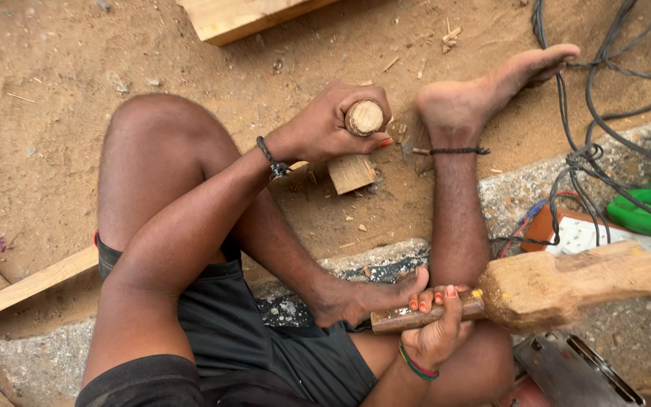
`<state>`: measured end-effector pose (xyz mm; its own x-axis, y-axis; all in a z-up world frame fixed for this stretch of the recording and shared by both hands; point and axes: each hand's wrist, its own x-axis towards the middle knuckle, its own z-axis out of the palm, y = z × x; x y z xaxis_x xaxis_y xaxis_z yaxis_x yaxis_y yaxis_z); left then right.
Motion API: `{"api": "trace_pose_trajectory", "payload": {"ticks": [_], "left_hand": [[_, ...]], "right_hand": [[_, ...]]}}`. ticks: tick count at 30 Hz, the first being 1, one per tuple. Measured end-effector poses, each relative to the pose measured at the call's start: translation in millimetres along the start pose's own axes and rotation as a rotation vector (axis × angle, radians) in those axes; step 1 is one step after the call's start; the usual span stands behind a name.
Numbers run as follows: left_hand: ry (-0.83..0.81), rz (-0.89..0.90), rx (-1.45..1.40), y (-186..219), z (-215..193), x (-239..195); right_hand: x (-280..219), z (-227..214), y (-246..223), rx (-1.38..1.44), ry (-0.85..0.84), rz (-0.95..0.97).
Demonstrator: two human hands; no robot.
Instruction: The person sits on the ground and uses a wooden mallet and chisel to carve a small wooden block. They repeatedly strike the chisel to shape the wood, occasionally adjusting the block's position.
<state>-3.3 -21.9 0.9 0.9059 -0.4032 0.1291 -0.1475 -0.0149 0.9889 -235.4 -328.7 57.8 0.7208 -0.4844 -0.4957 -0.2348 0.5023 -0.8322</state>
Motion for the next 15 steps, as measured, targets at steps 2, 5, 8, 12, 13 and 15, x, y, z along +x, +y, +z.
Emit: {"api": "trace_pose_trajectory", "payload": {"ticks": [2, 5, 8, 12, 13, 15], "left_hand": [[-0.036, -0.021, 0.008, -4, 7, 0], [-0.036, -0.002, 0.082, -9, 13, -2], [-0.059, -0.014, 0.084, -8, 15, -3], [0.011, -0.063, 0.043, -4, 22, -5], [0.036, -0.108, 0.015, -4, 22, -5], [0.076, -0.131, -0.006, -6, 22, -4]], "right_hand": [[2, -2, 1, 0.036, -0.006, 0.019], [2, -2, 0, 0.039, 0.013, 0.036], [4, 0, 0, 0.037, 0.003, 0.01], [4, 5, 2, -0.034, 0.033, -0.045], [4, 7, 3, -0.043, 0.031, -0.052], [5, 9, 3, -0.063, 0.025, -0.065]]}}
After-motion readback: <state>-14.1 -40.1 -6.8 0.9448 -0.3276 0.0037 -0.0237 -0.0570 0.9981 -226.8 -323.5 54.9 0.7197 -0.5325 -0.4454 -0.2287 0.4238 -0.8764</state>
